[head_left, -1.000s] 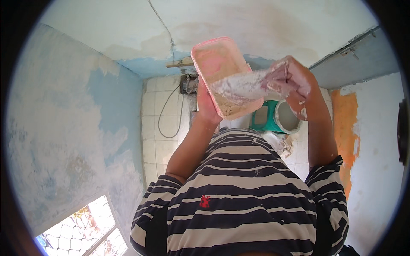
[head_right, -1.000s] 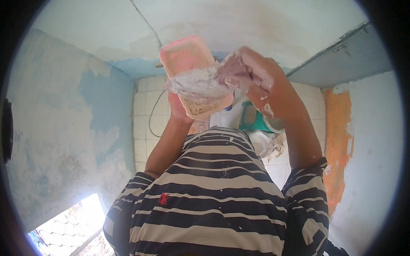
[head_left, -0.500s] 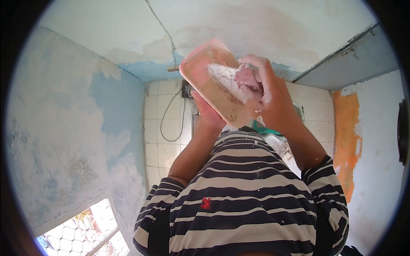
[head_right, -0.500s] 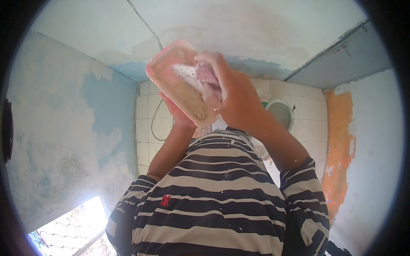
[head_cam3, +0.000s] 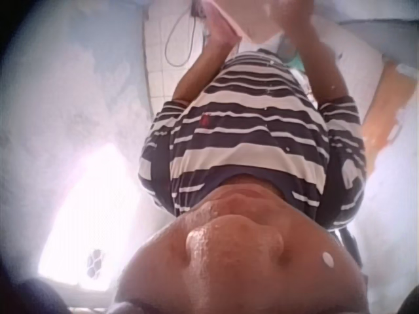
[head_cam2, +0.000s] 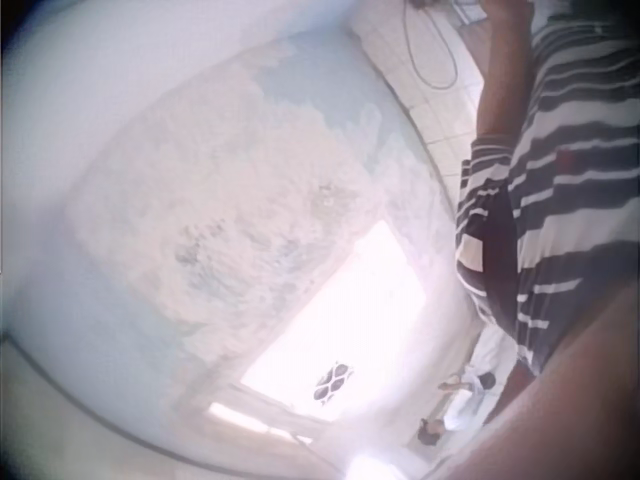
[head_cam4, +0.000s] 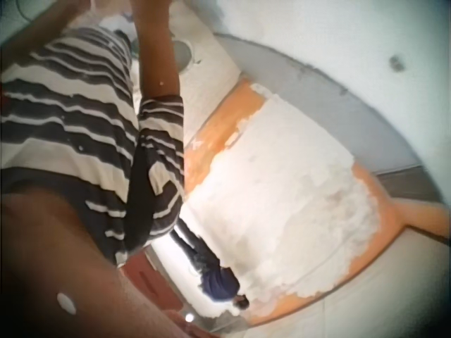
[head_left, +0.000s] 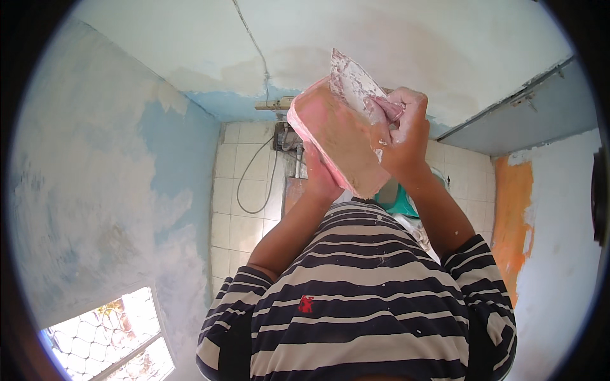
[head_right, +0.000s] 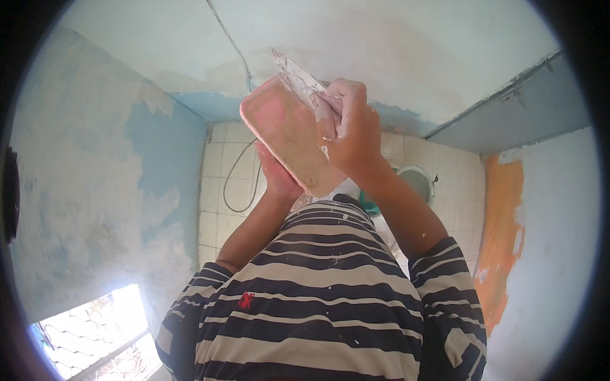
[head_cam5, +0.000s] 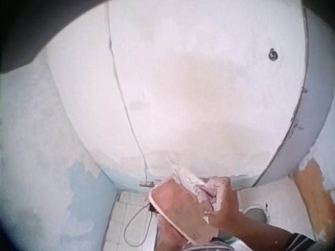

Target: The person applies plaster from a pink container onto a ceiling and wall using a putty knife, scraping the tool against the container edge to gather the material.

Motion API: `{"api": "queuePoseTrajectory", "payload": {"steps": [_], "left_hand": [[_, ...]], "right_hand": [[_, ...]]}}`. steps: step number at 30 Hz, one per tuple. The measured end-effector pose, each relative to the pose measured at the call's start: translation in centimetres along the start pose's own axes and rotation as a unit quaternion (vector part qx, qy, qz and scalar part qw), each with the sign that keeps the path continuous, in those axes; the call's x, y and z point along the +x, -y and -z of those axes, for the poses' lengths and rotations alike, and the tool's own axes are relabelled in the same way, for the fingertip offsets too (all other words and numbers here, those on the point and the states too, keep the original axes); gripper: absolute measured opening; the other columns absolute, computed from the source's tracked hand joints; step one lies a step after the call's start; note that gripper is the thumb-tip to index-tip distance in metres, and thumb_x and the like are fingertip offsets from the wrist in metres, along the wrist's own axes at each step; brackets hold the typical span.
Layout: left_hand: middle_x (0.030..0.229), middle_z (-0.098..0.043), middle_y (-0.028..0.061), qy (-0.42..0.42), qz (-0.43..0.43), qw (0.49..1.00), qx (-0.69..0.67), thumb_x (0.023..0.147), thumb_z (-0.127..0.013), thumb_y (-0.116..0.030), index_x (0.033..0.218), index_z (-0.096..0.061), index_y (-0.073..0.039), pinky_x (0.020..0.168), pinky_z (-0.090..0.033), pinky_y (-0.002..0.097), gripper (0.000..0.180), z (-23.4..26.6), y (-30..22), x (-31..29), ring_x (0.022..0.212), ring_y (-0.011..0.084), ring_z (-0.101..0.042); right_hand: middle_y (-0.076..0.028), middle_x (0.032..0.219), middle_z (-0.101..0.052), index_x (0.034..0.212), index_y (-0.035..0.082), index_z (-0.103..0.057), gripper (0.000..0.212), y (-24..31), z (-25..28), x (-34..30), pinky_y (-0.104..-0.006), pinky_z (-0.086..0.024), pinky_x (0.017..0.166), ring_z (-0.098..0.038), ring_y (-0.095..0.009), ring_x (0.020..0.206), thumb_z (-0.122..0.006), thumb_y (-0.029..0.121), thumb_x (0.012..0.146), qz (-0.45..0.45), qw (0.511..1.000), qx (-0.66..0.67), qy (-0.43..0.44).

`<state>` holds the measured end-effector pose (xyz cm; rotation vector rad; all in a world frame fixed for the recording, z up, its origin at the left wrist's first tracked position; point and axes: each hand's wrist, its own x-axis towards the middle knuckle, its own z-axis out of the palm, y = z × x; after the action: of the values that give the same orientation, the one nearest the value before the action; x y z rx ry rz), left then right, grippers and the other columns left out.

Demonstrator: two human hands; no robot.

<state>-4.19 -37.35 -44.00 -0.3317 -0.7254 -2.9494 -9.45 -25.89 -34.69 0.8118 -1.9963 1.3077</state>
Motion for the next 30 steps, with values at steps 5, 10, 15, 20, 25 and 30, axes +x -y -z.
{"api": "queuePoseTrajectory", "payload": {"steps": [5,10,15,20,25,30], "left_hand": [[0.147,-0.045,0.0108,-0.053,0.01,0.998,0.024,0.093,-0.041,-0.072,0.153,-0.028,-0.012,0.109,-0.043,0.0468,0.086,1.0,0.4,0.5,0.132,0.0297,-0.049],[0.143,-0.049,0.0092,-0.055,-0.007,0.998,-0.013,0.096,-0.037,-0.069,0.15,-0.034,-0.012,0.105,-0.045,0.0454,0.078,-1.3,1.5,1.7,0.126,0.0282,-0.053],[0.144,-0.048,0.0082,-0.03,-0.009,0.999,0.018,0.098,-0.035,-0.067,0.149,-0.034,-0.013,0.106,-0.044,0.0456,0.075,-2.5,2.7,2.9,0.129,0.0272,-0.05],[0.149,-0.045,0.0092,-0.099,-0.01,0.994,0.036,0.095,-0.038,-0.072,0.153,-0.029,-0.013,0.109,-0.042,0.0464,0.084,-5.2,3.4,4.1,0.133,0.0283,-0.048],[0.148,-0.045,0.0095,-0.126,0.008,0.991,0.032,0.096,-0.034,-0.072,0.154,-0.027,-0.013,0.11,-0.041,0.0451,0.083,-6.1,5.1,5.3,0.133,0.0285,-0.048],[0.148,-0.045,0.0101,-0.115,-0.013,0.992,0.042,0.097,-0.031,-0.071,0.153,-0.03,-0.013,0.11,-0.041,0.0451,0.08,-6.4,6.4,5.6,0.133,0.0284,-0.048]], "right_hand": [[-0.016,0.087,-0.068,0.115,0.002,-0.048,0.026,2.8,2.6,0.3,-0.0324,-0.056,0.068,-0.074,-0.028,0.083,-0.063,0.003,0.093,-0.099,0.978,-0.015,0.181],[-0.016,0.103,-0.064,0.126,-0.004,-0.044,0.04,2.0,4.5,2.7,-0.0275,-0.054,0.081,-0.068,-0.018,0.092,-0.063,-0.007,0.091,-0.039,0.999,0.021,-0.023],[-0.018,0.106,-0.066,0.123,-0.006,-0.047,0.033,0.0,4.9,1.7,-0.0302,-0.056,0.085,-0.069,-0.021,0.098,-0.06,-0.006,0.092,-0.025,0.999,-0.004,0.036],[-0.02,0.107,-0.064,0.121,-0.007,-0.05,0.031,-1.6,6.6,1.8,-0.0322,-0.057,0.086,-0.07,-0.023,0.1,-0.062,-0.003,0.093,0.02,0.999,-0.008,0.039],[-0.021,0.094,-0.068,0.114,-0.001,-0.061,0.021,-3.4,7.3,3.1,-0.0388,-0.054,0.072,-0.069,-0.035,0.08,-0.058,0.006,0.095,-0.026,0.996,0.001,0.091],[-0.02,0.092,-0.068,0.113,0.001,-0.06,0.02,-3.1,9.1,4.5,-0.0394,-0.054,0.07,-0.068,-0.036,0.079,-0.058,0.007,0.094,-0.017,0.999,0.02,0.034]]}}
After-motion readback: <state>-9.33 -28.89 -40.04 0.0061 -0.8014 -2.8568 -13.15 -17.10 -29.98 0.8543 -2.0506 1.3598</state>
